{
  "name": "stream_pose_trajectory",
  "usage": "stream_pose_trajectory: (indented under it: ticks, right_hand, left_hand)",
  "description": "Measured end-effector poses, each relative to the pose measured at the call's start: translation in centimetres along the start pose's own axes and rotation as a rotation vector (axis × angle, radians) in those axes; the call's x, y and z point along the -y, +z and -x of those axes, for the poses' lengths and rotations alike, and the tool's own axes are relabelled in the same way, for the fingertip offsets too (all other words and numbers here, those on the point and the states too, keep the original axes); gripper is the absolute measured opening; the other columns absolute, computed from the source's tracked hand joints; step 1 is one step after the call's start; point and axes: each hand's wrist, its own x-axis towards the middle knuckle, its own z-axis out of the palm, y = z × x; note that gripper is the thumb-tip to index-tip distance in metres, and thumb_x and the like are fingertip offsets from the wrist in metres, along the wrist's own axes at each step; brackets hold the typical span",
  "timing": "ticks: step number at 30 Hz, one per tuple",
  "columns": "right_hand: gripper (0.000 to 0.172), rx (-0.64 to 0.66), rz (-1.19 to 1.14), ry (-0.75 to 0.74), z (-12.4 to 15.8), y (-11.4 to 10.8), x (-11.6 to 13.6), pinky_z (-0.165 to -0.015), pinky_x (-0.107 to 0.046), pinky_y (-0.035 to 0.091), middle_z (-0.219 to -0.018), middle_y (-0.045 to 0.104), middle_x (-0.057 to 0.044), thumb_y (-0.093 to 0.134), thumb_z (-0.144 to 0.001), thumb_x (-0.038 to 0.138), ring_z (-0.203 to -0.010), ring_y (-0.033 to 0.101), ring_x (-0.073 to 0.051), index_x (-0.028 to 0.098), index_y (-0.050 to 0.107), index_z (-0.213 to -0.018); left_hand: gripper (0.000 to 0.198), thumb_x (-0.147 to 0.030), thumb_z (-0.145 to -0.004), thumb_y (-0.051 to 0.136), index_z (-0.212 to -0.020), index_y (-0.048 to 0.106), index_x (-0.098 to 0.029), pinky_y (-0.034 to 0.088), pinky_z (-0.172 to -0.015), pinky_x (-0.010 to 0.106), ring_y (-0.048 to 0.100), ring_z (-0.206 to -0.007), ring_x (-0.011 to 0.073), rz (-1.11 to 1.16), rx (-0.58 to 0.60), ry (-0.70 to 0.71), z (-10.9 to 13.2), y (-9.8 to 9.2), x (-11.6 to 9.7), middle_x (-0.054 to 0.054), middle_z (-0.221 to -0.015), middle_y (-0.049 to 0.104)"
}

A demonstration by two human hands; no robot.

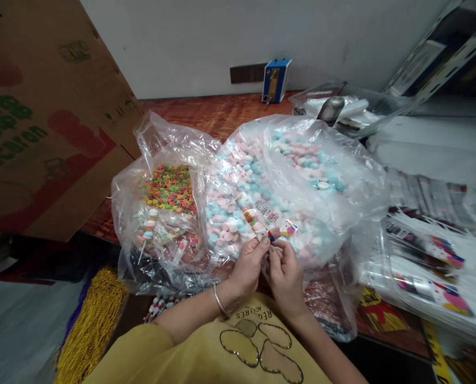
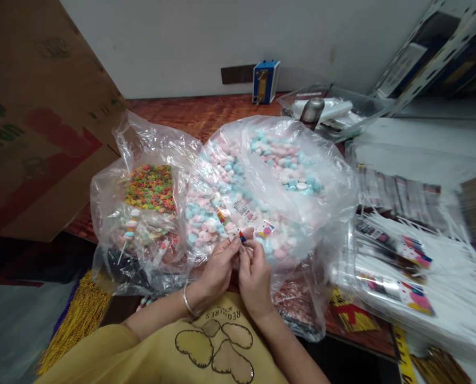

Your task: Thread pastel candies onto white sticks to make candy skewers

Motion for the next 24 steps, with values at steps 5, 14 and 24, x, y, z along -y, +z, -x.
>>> stream_pose_trajectory:
  ticks: [5,14,24]
  right_hand:
    - [0.04,-0.091,0.407,-0.361,-0.2,-0.8,-1.2,-0.06,-0.031,0.051,-0.095,0.079,-0.017,0.038,-0.109,0.038,-0.064,0.071,-0.021,0.013,0.063,-0.128]
    - [0.036,0.055,0.317,-0.329,0.1,-1.4,-0.5,-0.054,-0.026,0.04,-0.065,0.064,-0.002,0.037,-0.111,0.035,-0.053,0.06,-0.015,0.02,0.062,-0.089]
    - [0.039,-0.056,0.274,-0.177,-0.2,-1.0,-0.3,-0.052,-0.03,0.043,-0.081,0.075,-0.01,0.039,-0.108,0.045,-0.06,0.067,-0.021,0.015,0.064,-0.111]
  left_hand:
    - [0.037,-0.046,-0.083,0.08,-0.106,0.08,-0.017,0.05,-0.095,0.033,0.068,-0.1,0.0215,0.057,0.097,0.004,0.2,0.0,-1.4,0.009,-0.1,0.077]
    - [0.044,-0.047,-0.054,0.098,-0.071,0.076,-0.013,0.048,-0.072,0.025,0.06,-0.067,0.0123,0.043,-0.047,-0.047,-0.6,0.3,-2.2,0.004,-0.067,0.07]
    - [0.051,-0.062,-0.078,0.078,-0.068,0.073,-0.013,0.037,-0.059,0.024,0.047,-0.059,0.0103,-0.334,-0.081,0.072,0.0,-0.9,-0.3,0.001,-0.062,0.061]
